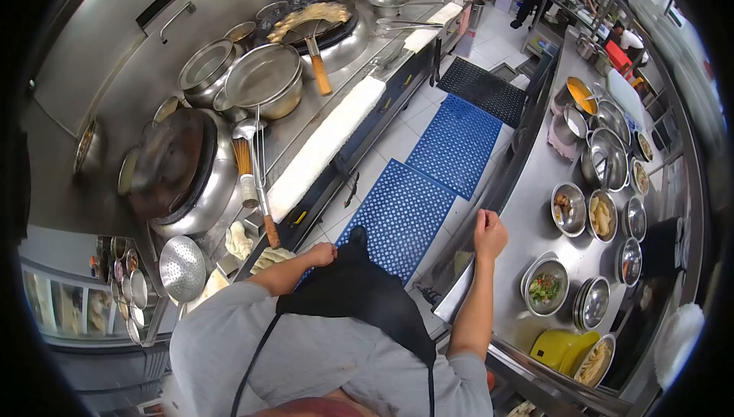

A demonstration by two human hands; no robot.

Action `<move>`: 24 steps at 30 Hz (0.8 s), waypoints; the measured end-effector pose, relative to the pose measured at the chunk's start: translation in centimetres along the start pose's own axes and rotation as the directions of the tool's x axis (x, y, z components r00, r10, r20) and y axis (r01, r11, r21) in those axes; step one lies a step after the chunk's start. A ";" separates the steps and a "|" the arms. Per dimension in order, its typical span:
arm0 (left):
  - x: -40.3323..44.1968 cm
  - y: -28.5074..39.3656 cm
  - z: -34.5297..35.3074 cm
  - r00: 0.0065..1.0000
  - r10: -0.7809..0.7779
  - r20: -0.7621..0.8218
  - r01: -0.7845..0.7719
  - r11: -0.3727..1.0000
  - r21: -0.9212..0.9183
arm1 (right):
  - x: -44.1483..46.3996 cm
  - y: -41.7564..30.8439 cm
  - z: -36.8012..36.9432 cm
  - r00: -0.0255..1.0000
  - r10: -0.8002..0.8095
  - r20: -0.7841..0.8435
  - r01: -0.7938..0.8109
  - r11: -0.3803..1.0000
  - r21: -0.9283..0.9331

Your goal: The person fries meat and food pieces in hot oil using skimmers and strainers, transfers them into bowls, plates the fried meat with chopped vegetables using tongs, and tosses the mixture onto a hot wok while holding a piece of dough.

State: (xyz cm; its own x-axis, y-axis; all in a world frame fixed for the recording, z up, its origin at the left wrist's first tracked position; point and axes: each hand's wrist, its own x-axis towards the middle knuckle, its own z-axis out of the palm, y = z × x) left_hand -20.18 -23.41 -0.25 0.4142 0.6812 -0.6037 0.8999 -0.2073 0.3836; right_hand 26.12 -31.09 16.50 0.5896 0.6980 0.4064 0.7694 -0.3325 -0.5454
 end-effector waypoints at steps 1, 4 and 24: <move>0.2 0.0 0.2 1.000 -0.005 -0.009 0.005 1.000 0.014 | 0.0 0.1 0.2 1.000 -0.005 -0.003 0.005 1.000 -0.004; -0.2 0.2 0.0 1.000 -0.001 -0.013 0.001 1.000 -0.002 | -0.1 0.3 0.3 1.000 0.002 0.006 -0.002 1.000 -0.015; -1.7 0.8 -1.8 0.997 -0.061 -0.042 0.056 0.993 -0.105 | -0.2 0.3 0.2 1.000 0.002 0.008 -0.002 0.999 -0.047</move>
State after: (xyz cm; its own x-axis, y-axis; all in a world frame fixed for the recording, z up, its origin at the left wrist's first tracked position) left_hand -20.43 -23.44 2.30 0.3528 0.7214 -0.5959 0.9025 -0.0943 0.4202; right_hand 26.15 -31.21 16.06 0.5895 0.7022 0.3993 0.7790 -0.3634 -0.5110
